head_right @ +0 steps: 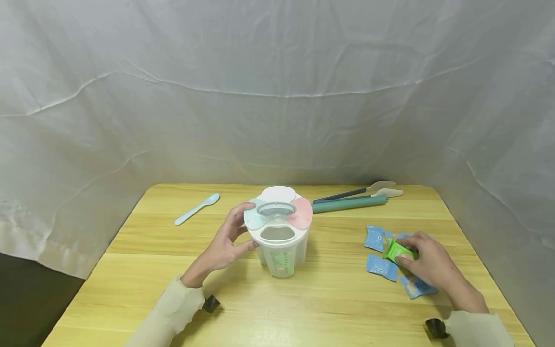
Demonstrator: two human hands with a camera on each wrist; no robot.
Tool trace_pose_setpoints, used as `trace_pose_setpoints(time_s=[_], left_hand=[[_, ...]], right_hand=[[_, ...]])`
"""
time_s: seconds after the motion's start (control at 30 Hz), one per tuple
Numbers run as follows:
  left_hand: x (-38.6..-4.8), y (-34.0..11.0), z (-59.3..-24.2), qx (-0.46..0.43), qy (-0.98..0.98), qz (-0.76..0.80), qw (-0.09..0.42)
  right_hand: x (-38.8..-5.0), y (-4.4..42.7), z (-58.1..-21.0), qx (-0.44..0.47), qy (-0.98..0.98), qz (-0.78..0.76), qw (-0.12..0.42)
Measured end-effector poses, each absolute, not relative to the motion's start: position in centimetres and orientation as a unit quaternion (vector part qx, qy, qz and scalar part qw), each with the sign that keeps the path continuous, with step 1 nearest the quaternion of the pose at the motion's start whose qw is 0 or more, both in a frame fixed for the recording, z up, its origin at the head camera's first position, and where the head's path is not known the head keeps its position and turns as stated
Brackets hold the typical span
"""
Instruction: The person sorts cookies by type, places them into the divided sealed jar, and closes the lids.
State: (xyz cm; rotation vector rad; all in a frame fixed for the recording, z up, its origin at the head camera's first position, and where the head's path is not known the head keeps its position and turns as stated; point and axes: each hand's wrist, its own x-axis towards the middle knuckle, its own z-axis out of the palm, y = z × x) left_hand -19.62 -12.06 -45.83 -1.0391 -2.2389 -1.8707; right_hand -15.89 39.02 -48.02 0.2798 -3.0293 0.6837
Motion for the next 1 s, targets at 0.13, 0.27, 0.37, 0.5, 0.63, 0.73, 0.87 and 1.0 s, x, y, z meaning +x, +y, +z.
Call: trace_pose_setpoints(time_s=[0.13, 0.27, 0.37, 0.5, 0.63, 0.73, 0.87, 1.0], left_hand=[[-19.6, -12.0, -45.9, -0.336, -0.722, -0.604, 0.021], [-19.6, -12.0, -45.9, -0.338, -0.722, -0.604, 0.023], [-19.6, -12.1, -45.9, -0.339, -0.721, -0.604, 0.025], [-19.6, -12.1, -45.8, -0.34, -0.721, -0.603, 0.024], [-19.6, -12.1, -45.8, -0.339, -0.721, -0.604, 0.022], [-19.6, -12.1, -45.8, -0.338, -0.72, -0.606, 0.021], [-19.7, -12.1, -45.8, -0.338, -0.719, -0.607, 0.022], [-19.7, -12.0, -45.9, -0.339, -0.718, -0.608, 0.022]], right_hand=[[-15.9, 38.8, -48.0, 0.094, -0.971, 0.22, 0.021], [-15.8, 38.3, -47.8, 0.095, -0.969, 0.224, 0.036], [-15.8, 37.9, -47.4, 0.092, -0.966, 0.235, 0.048], [-15.8, 37.4, -46.8, 0.105, -0.957, 0.258, 0.083], [-15.8, 36.7, -46.2, 0.121, -0.946, 0.277, 0.117], [-15.9, 36.1, -45.7, 0.129, -0.941, 0.287, 0.127], [-16.0, 35.2, -45.1, 0.139, -0.935, 0.297, 0.135], [-16.1, 34.3, -44.5, 0.149, -0.93, 0.307, 0.139]])
